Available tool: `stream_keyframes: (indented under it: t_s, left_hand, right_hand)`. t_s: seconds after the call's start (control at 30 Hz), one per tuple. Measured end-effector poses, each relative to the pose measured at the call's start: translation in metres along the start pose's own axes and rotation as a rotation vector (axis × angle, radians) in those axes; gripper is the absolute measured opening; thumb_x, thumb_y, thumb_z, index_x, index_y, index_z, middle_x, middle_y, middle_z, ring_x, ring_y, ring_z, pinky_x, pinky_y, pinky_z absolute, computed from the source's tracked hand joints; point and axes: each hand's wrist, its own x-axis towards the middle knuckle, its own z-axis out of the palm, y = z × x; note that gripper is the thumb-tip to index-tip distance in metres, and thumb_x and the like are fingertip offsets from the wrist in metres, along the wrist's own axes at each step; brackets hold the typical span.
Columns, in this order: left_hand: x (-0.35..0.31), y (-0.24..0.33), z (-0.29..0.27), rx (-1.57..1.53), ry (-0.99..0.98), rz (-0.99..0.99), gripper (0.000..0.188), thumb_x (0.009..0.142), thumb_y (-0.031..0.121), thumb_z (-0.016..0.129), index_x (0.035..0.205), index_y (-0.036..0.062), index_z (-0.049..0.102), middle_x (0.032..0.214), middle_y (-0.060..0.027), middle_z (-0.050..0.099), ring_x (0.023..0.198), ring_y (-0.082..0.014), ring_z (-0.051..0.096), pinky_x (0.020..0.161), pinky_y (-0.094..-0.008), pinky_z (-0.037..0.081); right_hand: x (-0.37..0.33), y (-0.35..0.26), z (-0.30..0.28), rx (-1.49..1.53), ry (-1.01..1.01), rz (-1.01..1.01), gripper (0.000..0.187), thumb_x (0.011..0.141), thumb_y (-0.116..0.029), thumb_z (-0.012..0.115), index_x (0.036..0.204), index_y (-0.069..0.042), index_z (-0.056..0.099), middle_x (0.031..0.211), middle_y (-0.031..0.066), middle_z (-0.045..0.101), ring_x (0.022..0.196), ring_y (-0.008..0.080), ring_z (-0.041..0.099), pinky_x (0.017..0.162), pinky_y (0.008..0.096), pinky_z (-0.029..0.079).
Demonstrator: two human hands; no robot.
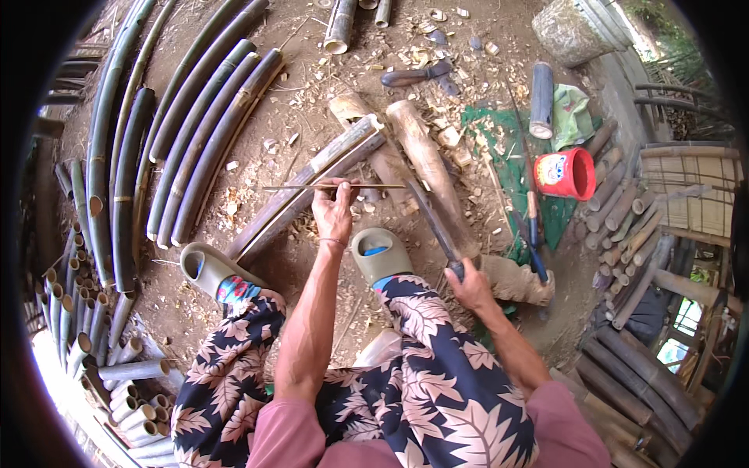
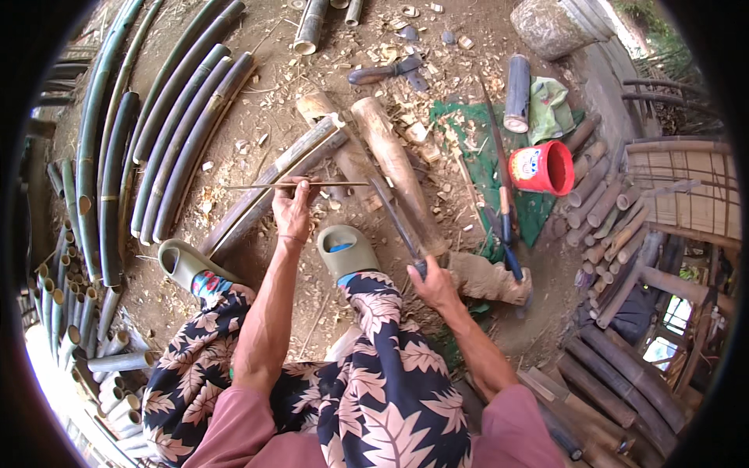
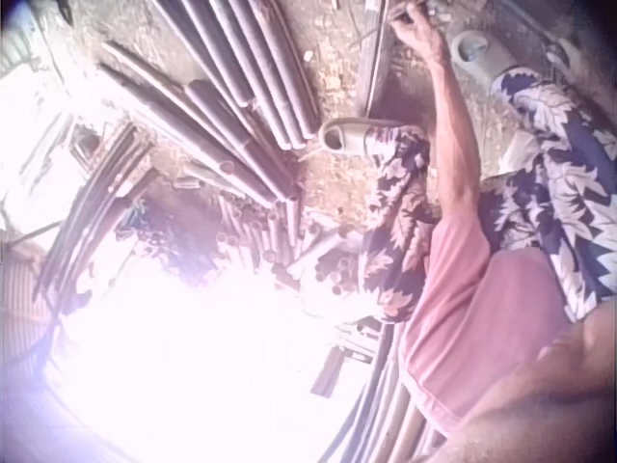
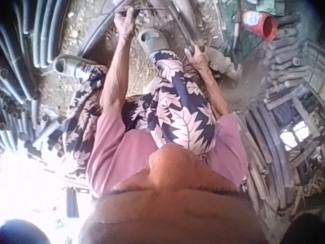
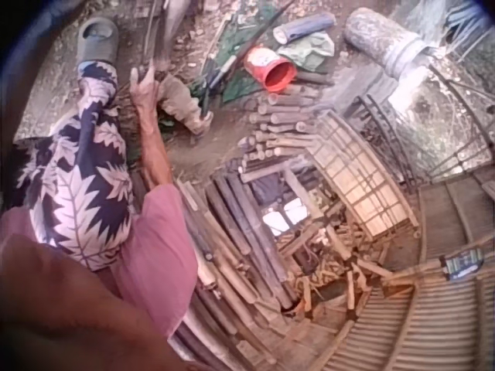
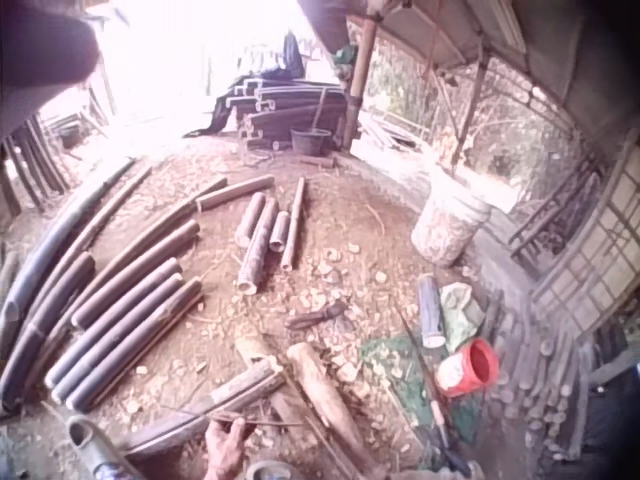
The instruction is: The person uses a saw and a knife to cut and trim bamboo stalks on the ground.
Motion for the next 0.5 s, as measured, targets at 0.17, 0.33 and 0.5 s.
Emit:
stream_keyframes:
  t_s: [0.17,0.33,0.5]
  left_hand:
    - [0.011,0.018,-0.007,-0.002,0.022,0.038,0.012,0.099,0.008,0.059,0.108,0.0034,0.052,0.106,-0.0122,0.062,0.101,-0.0252,0.068,0.087,-0.0383,0.061]
    - [0.056,0.127,0.054,0.587,-0.336,0.636,0.005,0.100,0.002,0.053,0.104,0.0003,0.052,0.101,-0.0171,0.064,0.098,-0.0279,0.068,0.088,-0.0358,0.060]
    - [0.079,0.161,0.110,1.081,-0.530,0.611,0.004,0.092,0.000,0.057,0.095,0.0027,0.058,0.097,-0.0140,0.062,0.089,-0.0266,0.065,0.079,-0.0367,0.056]
  right_hand:
    - [0.000,-0.022,-0.015,0.388,0.111,0.006,0.032,0.095,-0.028,0.063,0.110,-0.001,0.057,0.069,0.0117,0.062,0.060,0.0241,0.064,0.057,0.0381,0.049]
    - [0.007,-0.031,-0.041,0.547,0.198,-0.049,0.028,0.097,-0.024,0.060,0.111,0.000,0.055,0.065,0.0023,0.058,0.052,0.0109,0.058,0.050,0.0284,0.047]
    - [0.028,-0.058,-0.056,0.676,0.217,-0.160,0.028,0.100,-0.022,0.059,0.114,0.002,0.053,0.068,0.0020,0.056,0.052,0.0096,0.055,0.049,0.0257,0.045]
